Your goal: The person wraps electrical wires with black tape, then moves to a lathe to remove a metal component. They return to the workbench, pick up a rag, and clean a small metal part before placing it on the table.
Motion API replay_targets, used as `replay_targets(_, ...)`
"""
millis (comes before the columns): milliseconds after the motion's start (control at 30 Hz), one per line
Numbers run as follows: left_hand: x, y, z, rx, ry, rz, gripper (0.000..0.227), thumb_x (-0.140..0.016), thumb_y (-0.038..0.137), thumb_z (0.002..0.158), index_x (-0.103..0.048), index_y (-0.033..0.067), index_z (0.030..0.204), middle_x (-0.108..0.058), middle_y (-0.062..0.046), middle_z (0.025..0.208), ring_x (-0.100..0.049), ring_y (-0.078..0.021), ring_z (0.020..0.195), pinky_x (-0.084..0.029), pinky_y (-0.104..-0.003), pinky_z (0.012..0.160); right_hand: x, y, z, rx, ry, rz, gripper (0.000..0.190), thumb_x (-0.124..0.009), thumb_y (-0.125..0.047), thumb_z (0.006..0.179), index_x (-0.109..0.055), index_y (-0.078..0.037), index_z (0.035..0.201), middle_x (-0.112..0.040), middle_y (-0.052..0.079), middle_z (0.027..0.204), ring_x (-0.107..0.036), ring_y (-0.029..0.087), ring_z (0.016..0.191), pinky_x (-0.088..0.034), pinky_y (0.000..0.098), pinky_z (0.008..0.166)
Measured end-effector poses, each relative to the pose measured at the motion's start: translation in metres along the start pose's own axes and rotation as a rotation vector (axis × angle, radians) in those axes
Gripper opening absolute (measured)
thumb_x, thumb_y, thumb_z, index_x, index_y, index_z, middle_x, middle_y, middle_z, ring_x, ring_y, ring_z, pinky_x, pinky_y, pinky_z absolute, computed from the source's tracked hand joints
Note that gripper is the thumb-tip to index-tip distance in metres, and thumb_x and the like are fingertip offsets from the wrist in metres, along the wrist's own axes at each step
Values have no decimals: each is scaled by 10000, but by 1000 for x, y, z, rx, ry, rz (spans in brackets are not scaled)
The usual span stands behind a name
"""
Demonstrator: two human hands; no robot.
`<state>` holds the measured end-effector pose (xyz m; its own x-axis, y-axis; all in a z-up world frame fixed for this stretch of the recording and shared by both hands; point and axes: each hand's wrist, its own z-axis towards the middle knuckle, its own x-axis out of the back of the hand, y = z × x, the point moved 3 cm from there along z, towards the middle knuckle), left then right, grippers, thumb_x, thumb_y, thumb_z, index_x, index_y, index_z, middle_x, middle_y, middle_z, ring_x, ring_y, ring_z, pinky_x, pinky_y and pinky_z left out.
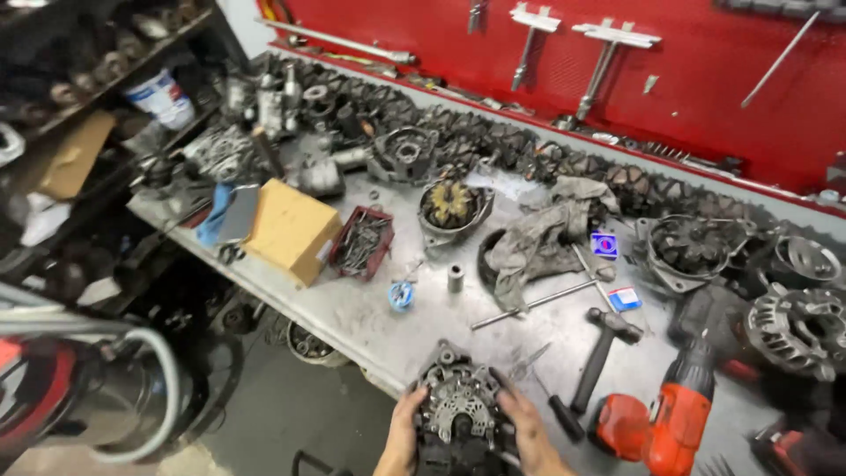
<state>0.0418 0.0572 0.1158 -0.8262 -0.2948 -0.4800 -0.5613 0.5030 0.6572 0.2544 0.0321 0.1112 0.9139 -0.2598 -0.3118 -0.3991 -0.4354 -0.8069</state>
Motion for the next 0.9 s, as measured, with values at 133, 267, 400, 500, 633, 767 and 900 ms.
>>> replay_targets(133, -18, -6, 1, 111, 125, 266, 686, -627, 304, 861, -564, -48, 1447, -644, -200, 1439, -580, -294, 1311, -415, -374, 1106, 19, 2, 1, -99, 48, -182, 755, -552, -424, 828, -494, -181, 1540, -426, 36, 1665, -278, 248, 1570, -153, 516, 1259)
replay_targets(267, -55, 31, 7, 176, 152, 470, 552, -645, 349, 898, -708, -39, 1285, -756, -170, 1223, -671, -242, 1100, -509, -316, 973, 32, -2, 19, -118, 196, -327, 729, -586, -432, 844, -546, -139, 1510, -541, 71, 1586, -415, 246, 1498, -260, 413, 1237)
replay_targets(400, -63, 55, 29, 224, 170, 528, 654, -634, 454, 880, -702, -81, 1250, -751, -169, 1203, -677, -221, 1071, -521, -299, 943, 16, -17, 26, -272, 296, -359, 824, -592, -510, 856, -481, -39, 1523, -429, 80, 1643, -370, 236, 1532, -284, 391, 1249)
replay_targets(500, -60, 69, 45, 291, 56, 647, 638, -521, 490, 953, -751, -44, 1217, -766, -143, 1208, -682, -218, 1074, -505, -294, 966, 4, -23, 28, -293, 313, -517, 864, -571, -595, 807, -476, -152, 1542, -419, 45, 1648, -332, 254, 1551, -271, 448, 1256)
replay_targets(633, -21, 51, 99, 291, -165, 1051, 730, -449, 648, 917, -731, 42, 1210, -725, -88, 1235, -646, -208, 1143, -461, -295, 1028, 40, 42, 57, -138, 326, -360, 748, -650, -387, 852, -520, -44, 1504, -611, 110, 1508, -524, 223, 1418, -353, 338, 1175)
replay_targets(767, -32, 119, 132, 194, -348, 1542, 821, -309, 820, 892, -757, 132, 895, -744, -96, 971, -689, -273, 937, -534, -373, 880, 107, 120, 86, -92, 334, -311, 676, -617, -294, 907, -511, 3, 1506, -601, 152, 1523, -489, 238, 1448, -312, 350, 1200)
replay_targets(900, -50, 180, 191, -444, -195, 1586, 601, -516, 600, 961, -685, 28, 1027, -716, -182, 964, -691, -374, 890, -553, -468, 808, 67, 80, 56, -32, 431, -232, 593, -590, -168, 929, -552, -44, 1508, -648, 152, 1462, -539, 262, 1382, -337, 360, 1164)
